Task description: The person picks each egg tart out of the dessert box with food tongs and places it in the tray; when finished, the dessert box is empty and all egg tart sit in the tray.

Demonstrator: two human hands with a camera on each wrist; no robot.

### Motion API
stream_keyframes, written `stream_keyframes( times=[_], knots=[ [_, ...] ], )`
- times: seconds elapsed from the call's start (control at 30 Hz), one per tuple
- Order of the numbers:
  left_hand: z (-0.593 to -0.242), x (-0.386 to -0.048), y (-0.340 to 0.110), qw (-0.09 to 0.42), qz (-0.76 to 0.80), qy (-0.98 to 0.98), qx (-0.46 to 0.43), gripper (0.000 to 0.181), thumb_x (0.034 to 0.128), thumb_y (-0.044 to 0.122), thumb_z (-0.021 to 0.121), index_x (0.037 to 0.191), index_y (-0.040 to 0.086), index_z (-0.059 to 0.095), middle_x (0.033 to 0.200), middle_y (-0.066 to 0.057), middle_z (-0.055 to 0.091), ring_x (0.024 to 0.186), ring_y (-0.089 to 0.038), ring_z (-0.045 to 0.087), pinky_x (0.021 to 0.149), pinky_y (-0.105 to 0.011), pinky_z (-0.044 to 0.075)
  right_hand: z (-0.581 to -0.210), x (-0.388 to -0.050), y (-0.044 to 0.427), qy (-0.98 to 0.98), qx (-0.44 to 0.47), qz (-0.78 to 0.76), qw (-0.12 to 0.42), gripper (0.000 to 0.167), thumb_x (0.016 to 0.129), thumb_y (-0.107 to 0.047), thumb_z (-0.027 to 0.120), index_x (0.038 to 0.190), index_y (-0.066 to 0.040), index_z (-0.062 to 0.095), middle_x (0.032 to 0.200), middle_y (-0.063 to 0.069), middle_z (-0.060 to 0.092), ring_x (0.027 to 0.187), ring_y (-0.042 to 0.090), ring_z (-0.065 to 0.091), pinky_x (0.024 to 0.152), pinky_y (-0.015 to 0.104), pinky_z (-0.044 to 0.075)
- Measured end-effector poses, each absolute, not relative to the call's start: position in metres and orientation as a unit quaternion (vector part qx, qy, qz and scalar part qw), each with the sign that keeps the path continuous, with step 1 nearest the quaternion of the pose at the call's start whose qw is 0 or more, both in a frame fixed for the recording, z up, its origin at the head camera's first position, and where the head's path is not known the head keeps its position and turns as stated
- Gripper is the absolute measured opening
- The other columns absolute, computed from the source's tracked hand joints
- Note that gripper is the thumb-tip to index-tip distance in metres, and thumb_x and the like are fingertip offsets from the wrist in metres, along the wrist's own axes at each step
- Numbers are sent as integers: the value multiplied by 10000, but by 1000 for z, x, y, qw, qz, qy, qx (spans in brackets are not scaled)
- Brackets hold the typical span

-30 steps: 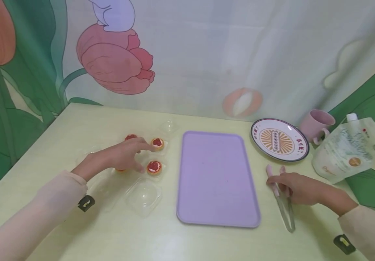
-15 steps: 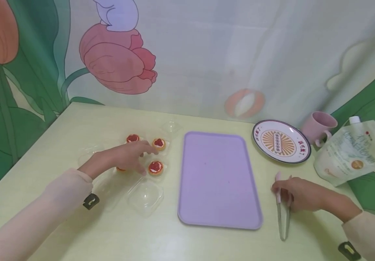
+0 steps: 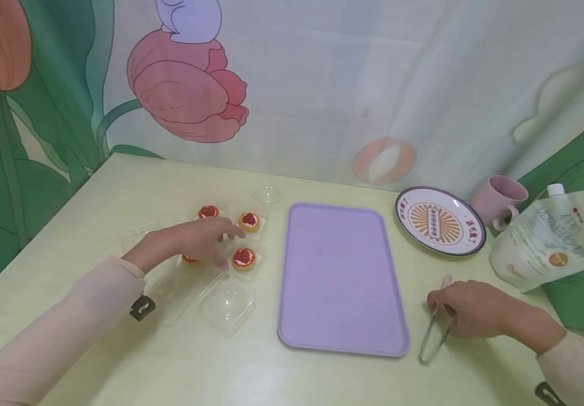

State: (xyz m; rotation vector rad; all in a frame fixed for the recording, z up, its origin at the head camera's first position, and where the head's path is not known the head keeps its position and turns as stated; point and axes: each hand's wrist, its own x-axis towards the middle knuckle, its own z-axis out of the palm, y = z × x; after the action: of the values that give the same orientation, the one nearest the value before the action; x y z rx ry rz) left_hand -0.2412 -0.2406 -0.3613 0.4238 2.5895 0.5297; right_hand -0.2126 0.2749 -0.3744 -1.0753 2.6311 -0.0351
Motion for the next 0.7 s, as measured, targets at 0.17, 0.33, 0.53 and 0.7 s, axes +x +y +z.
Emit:
stream_keyframes(
  times=[0.17, 0.33, 0.53, 0.7],
  knots=[
    [-361, -240, -241, 233, 192, 941, 153, 689, 825, 209, 826, 1438, 153, 518, 1344, -113, 583, 1251, -301, 540, 1016, -450, 515, -373, -211, 269, 908, -385, 25, 166, 375, 654, -16, 728, 887, -265, 570, 630, -169, 465, 606, 56, 409, 586, 283, 364],
    [-359, -241, -240, 233, 195, 939, 161, 733, 821, 205, 828, 1469, 171, 486, 1351, -116, 573, 1249, -300, 535, 1019, -454, 512, -374, -207, 269, 905, -392, 54, 157, 436, 639, 72, 718, 854, -265, 543, 673, -128, 484, 598, 88, 424, 547, 306, 370],
    [-358, -242, -240, 237, 196, 939, 156, 736, 816, 217, 834, 1467, 184, 490, 1418, -98, 538, 1292, -307, 512, 1036, -465, 505, -376, -206, 276, 912, -390, 81, 100, 349, 694, 70, 715, 769, -242, 576, 669, -117, 508, 579, 86, 441, 511, 300, 388],
    [-359, -243, -237, 248, 196, 938, 146, 723, 824, 226, 826, 1464, 195, 492, 1407, -81, 545, 1262, -293, 525, 996, -447, 531, -372, -211, 290, 926, -345, 91, 126, 287, 682, -51, 789, 881, -216, 663, 728, -100, 552, 642, 104, 487, 569, 316, 434]
  ],
)
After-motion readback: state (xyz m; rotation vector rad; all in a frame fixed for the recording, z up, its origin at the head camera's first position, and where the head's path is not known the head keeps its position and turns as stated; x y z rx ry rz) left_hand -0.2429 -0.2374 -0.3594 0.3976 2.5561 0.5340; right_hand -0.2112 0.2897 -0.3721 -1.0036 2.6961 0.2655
